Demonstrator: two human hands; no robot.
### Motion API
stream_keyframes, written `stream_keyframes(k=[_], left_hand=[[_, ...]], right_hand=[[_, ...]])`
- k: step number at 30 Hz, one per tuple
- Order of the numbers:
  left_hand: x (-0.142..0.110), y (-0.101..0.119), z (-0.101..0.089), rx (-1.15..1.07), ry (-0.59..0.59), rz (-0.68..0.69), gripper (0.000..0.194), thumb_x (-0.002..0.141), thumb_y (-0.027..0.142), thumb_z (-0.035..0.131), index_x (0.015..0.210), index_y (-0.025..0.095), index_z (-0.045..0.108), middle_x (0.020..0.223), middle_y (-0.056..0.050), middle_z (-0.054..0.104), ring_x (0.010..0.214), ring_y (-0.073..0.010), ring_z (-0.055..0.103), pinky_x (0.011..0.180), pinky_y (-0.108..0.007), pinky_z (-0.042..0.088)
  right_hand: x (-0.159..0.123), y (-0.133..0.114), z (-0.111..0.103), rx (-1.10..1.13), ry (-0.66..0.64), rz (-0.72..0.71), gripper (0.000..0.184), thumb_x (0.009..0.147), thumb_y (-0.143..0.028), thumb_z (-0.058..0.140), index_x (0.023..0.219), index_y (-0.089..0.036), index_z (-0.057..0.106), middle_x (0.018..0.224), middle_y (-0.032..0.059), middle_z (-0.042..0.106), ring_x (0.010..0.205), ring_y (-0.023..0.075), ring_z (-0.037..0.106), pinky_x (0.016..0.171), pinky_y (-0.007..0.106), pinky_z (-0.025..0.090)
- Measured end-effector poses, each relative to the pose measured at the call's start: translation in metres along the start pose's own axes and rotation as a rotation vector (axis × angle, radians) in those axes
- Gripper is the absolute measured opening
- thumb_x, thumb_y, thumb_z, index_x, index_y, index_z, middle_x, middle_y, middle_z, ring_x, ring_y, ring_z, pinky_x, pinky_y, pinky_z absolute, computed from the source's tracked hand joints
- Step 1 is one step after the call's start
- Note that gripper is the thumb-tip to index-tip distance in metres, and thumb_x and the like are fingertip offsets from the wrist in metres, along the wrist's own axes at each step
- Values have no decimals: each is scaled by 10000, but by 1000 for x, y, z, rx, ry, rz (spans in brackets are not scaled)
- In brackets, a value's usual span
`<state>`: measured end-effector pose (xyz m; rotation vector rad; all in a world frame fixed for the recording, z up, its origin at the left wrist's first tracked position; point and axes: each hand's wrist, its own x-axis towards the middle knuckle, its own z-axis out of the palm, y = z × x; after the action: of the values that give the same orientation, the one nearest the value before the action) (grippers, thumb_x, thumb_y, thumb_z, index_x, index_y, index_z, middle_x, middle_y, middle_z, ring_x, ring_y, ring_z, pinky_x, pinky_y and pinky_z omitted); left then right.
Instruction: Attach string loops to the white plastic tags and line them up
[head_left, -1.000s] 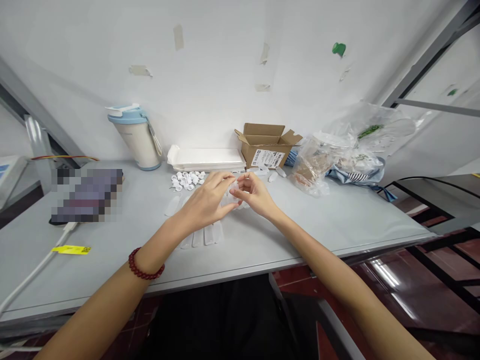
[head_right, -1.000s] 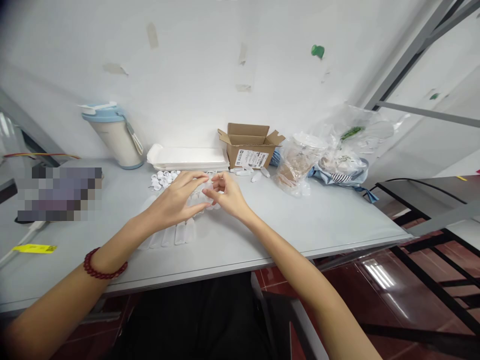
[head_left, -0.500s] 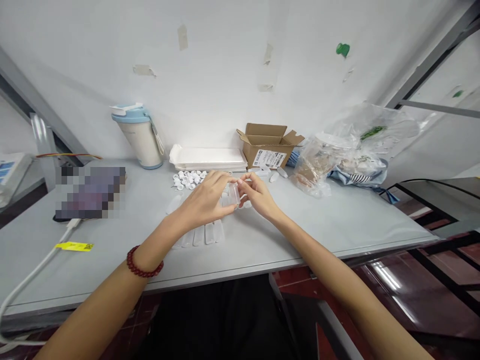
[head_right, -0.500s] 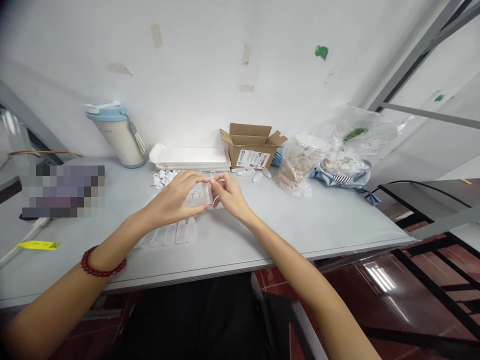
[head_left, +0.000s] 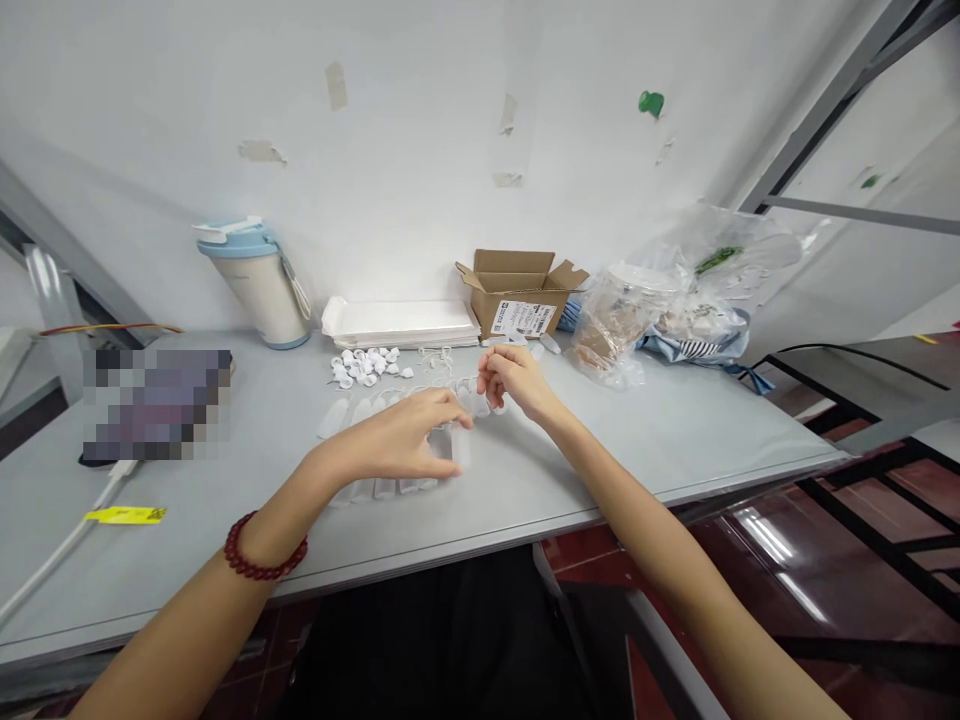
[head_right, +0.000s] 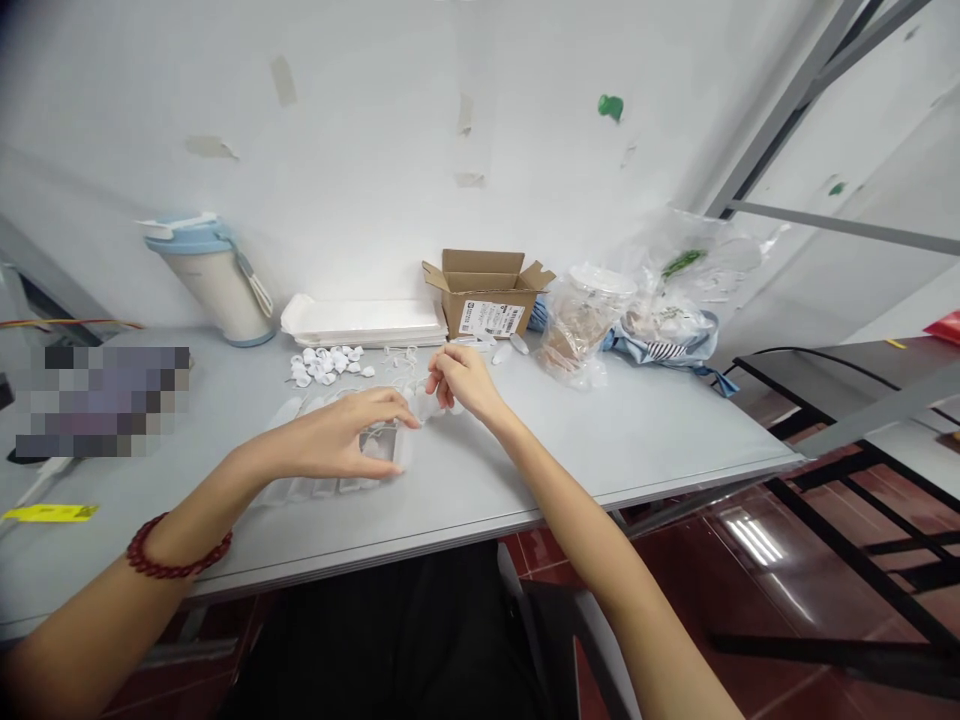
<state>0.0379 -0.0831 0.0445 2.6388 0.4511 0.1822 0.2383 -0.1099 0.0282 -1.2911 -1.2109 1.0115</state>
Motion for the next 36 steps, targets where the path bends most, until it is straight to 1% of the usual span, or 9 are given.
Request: stream_keyframes(k=[2,3,8,9,11,17,25,31,36], left_hand=[[0,-1,2,21,-30,-12,399,739,409,625,1101,244,607,1111,-47,582,1005,-232,558,833,-315,446],[0,-1,3,30,-39,-18,394,735,409,628,1091,240,609,1099,-45,585,1002,-230,559,834,-314,443],[-1,-1,2,55,-68,-39,366,723,404,633,1037,218,606,1008,-33,605,911,-212,572,762,-300,444],[-1,0,1,61,-70,-45,344,723,401,629,1013,217,609,974,-30,607,884,-210,573,739,-298,442],[-1,0,1,78,-74,-56,293,728,385,616,968,217,612,921,-27,604,851,-209,571,708,-295,434],[0,-1,2,116,-93,-96,255,720,382,612,897,204,569,916,-37,598,843,-218,558,687,-303,415],[-1,1,-1,113,-102,-126,234,710,390,619,836,207,546,808,-13,582,738,-192,543,609,-279,385],[-2,1,-1,119,-88,-133,232,713,394,616,847,210,568,790,-11,585,721,-191,548,592,-277,382],[-2,5,-4,146,-81,-139,174,711,348,609,795,205,557,774,-10,592,697,-184,548,591,-276,377]], right_hand=[[-1,-1,-2,-18,-54,1,32,670,-188,429,644,-192,448,474,-29,583,303,94,478,295,183,319],[-2,-1,-3,-42,-114,14,44,664,-183,430,626,-189,453,480,-20,592,314,95,491,305,184,332],[-10,-6,0,-210,-564,179,92,651,-152,423,599,-165,498,506,15,638,314,93,495,329,190,351],[-12,-6,1,-225,-629,200,94,652,-148,423,610,-160,505,528,19,652,317,90,497,332,188,352],[-12,-6,4,-227,-702,213,101,653,-140,423,646,-151,524,591,27,682,347,86,526,349,181,372],[-11,1,9,-209,-704,197,136,651,-123,430,705,-133,555,658,28,696,427,94,597,375,166,410],[-11,3,10,-209,-700,206,123,669,-128,437,696,-129,557,686,34,697,441,90,602,384,166,425],[-11,3,9,-213,-699,206,187,647,-127,437,725,-106,606,692,38,697,443,90,598,395,172,428],[-10,5,9,-227,-695,200,216,648,-141,440,723,-101,638,680,37,695,462,99,613,404,178,433]])
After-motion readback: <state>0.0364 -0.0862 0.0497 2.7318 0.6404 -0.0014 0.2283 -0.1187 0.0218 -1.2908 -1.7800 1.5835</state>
